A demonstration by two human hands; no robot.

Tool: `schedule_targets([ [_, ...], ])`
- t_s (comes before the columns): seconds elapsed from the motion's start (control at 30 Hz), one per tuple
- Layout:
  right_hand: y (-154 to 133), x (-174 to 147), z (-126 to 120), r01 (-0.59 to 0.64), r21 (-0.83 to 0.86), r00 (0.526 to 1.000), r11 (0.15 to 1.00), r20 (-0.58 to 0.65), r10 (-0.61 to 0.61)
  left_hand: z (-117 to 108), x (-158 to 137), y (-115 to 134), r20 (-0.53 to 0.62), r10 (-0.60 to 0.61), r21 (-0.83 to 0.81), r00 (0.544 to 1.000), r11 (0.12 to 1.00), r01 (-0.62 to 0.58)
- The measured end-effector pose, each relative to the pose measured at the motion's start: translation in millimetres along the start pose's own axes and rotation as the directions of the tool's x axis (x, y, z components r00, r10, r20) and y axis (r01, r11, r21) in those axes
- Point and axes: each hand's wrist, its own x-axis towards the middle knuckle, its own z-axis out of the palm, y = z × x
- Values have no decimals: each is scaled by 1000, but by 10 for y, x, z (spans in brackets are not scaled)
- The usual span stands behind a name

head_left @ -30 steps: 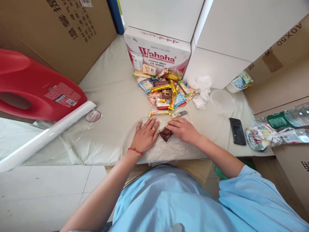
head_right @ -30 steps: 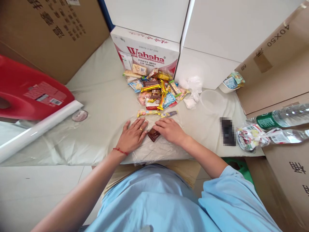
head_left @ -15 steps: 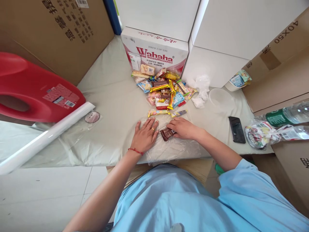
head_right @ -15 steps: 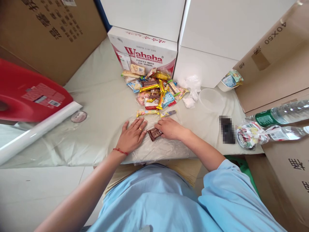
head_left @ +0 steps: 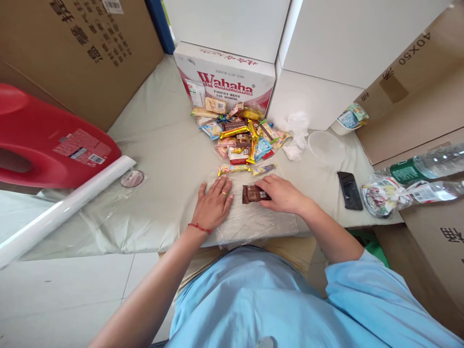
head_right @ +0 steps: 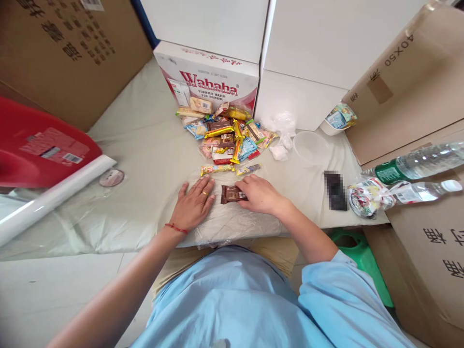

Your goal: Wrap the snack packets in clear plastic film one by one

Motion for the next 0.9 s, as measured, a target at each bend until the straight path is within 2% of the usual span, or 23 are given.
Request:
schedule_targets([
  [0.13, -163, 291, 168, 16, -30, 997, 999, 73, -14, -46, 2, -62, -26, -41, -33, 999, 999, 40],
  [0.2, -113, 263, 220, 19, 27, 999, 999, 35, -19, -114, -56, -116, -80, -67, -27, 995, 998, 65],
  [0.27, 20, 73, 227, 44, 135, 998, 990, -56, -36, -208, -187, -180, -127, -38, -34, 991, 999, 34],
  [0.3, 103, -72, 225, 67, 190, 994, 980, -95, -50, -255, -281, -214, -128, 13, -54, 992, 998, -20],
  [0.4, 326, -595, 288, 146, 289, 986, 946, -119, -116, -341, -633, -296, -41, 249, -163, 968, 954, -253],
  [0.47, 394, -915, 450, 149, 317, 987, 937, -112, -119, -335, -859, -319, 31, 364, -211, 931, 913, -350],
  [0.53, 380, -1155, 692, 105, 334, 987, 937, -151, -57, -302, -1022, -318, 64, 381, -231, 922, 905, -358],
  [0.63, 266, -1342, 1025, 28, 367, 968, 930, -243, 66, -285, -1129, -296, 53, 296, -294, 954, 917, -268],
  [0.7, 193, -1372, 1103, 11, 400, 958, 916, -268, 105, -322, -1133, -289, 49, 226, -384, 973, 904, -191],
  [0.8, 177, -1310, 959, 4, 482, 968, 876, -222, 118, -427, -1054, -308, 57, 67, -514, 996, 857, -28],
  [0.9, 287, -1122, 683, -56, 581, 963, 812, -182, 197, -519, -818, -368, 56, -134, -555, 989, 819, 142],
])
